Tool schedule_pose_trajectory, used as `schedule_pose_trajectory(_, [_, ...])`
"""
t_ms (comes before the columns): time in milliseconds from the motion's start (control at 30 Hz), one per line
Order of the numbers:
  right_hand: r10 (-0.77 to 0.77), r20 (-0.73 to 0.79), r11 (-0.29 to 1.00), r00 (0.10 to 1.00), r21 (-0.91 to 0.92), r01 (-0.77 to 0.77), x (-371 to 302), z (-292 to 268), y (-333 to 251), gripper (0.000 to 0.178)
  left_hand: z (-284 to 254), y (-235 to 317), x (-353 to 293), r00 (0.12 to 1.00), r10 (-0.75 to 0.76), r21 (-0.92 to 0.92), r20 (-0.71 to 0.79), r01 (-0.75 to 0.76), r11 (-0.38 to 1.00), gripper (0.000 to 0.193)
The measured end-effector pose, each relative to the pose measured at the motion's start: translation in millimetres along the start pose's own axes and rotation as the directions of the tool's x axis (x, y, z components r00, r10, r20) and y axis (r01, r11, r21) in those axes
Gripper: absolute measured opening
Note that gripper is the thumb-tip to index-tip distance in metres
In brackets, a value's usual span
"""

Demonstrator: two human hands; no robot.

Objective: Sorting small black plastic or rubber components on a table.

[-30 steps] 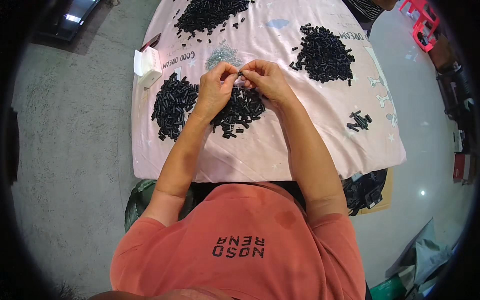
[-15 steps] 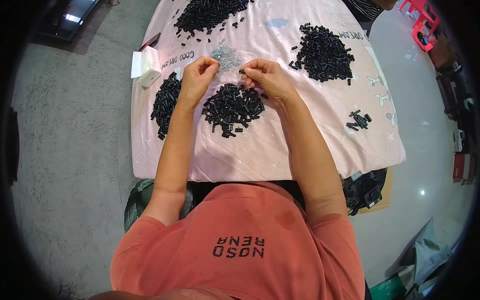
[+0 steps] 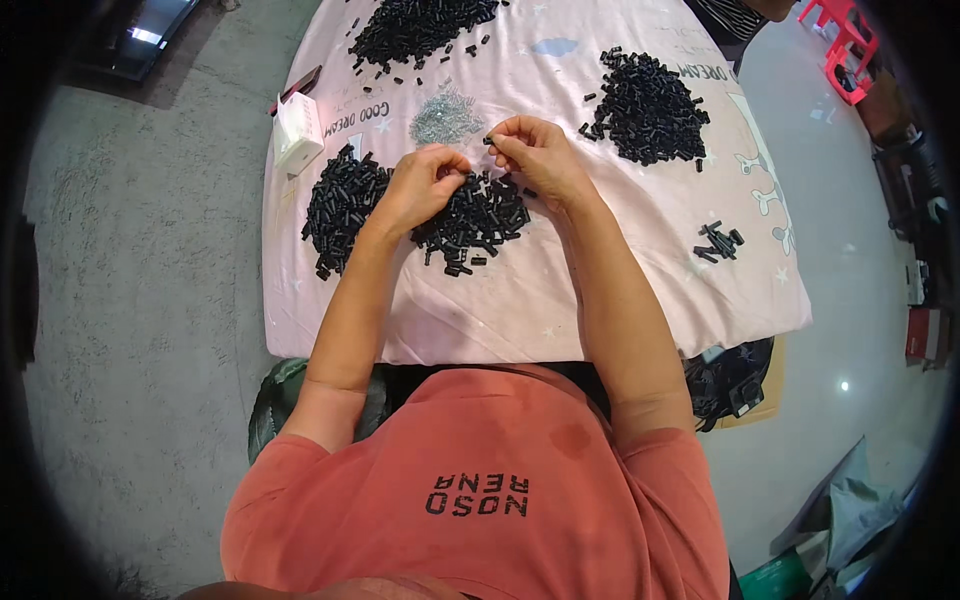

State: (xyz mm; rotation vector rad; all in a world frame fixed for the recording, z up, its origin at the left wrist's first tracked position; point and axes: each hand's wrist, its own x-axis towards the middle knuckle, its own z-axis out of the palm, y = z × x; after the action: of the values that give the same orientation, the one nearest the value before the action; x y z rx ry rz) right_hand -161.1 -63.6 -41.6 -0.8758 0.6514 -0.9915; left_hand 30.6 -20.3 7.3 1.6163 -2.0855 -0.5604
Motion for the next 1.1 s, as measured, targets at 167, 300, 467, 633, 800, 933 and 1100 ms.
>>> schedule_pose_trajectory(167, [-0.008, -0.014, 1.000, 1.000, -0.008, 0.008, 0, 0, -2, 0.007, -1, 8, 0, 1.000, -0.006, 0.031, 0.029, 0.005, 1.000, 0.013])
schedule_pose_trajectory(300, [-0.007, 0.005, 1.000, 1.000, 0.009, 0.007, -1, 1, -2, 0.007, 2, 9, 3, 0.998, 0.041, 0.160, 0.038, -0.047, 0.986, 0.014])
schedule_pose_trajectory(467, [-0.009, 0.001, 1.000, 1.000, -0.007, 0.009, 2, -2, 4, 0.007, 7, 13, 5, 0.996, 0.037, 0.280, 0.075, -0.057, 0.958, 0.012])
schedule_pose_trajectory(633, [-0.020, 0.015, 1.000, 1.000, 0.008, 0.020, 1, -2, 2, 0.009, 7, 11, 3, 0.988, 0.127, 0.298, 0.093, -0.149, 0.943, 0.011])
schedule_pose_trajectory(800, [0.011, 0.009, 0.999, 1.000, 0.033, -0.012, 0, -1, 1, 0.010, 9, 13, 3, 0.988, 0.115, 0.229, 0.108, -0.137, 0.964, 0.011])
schedule_pose_trajectory(933, [0.008, 0.016, 0.999, 1.000, 0.052, -0.009, 1, -1, 1, 0.009, 9, 12, 1, 0.984, 0.152, 0.209, 0.088, -0.167, 0.963, 0.011])
schedule_pose_trajectory(1100, [0.010, 0.000, 1.000, 1.000, 0.021, -0.010, -1, 1, -2, 0.009, 9, 10, 1, 0.985, 0.147, 0.197, 0.086, -0.162, 0.967, 0.010])
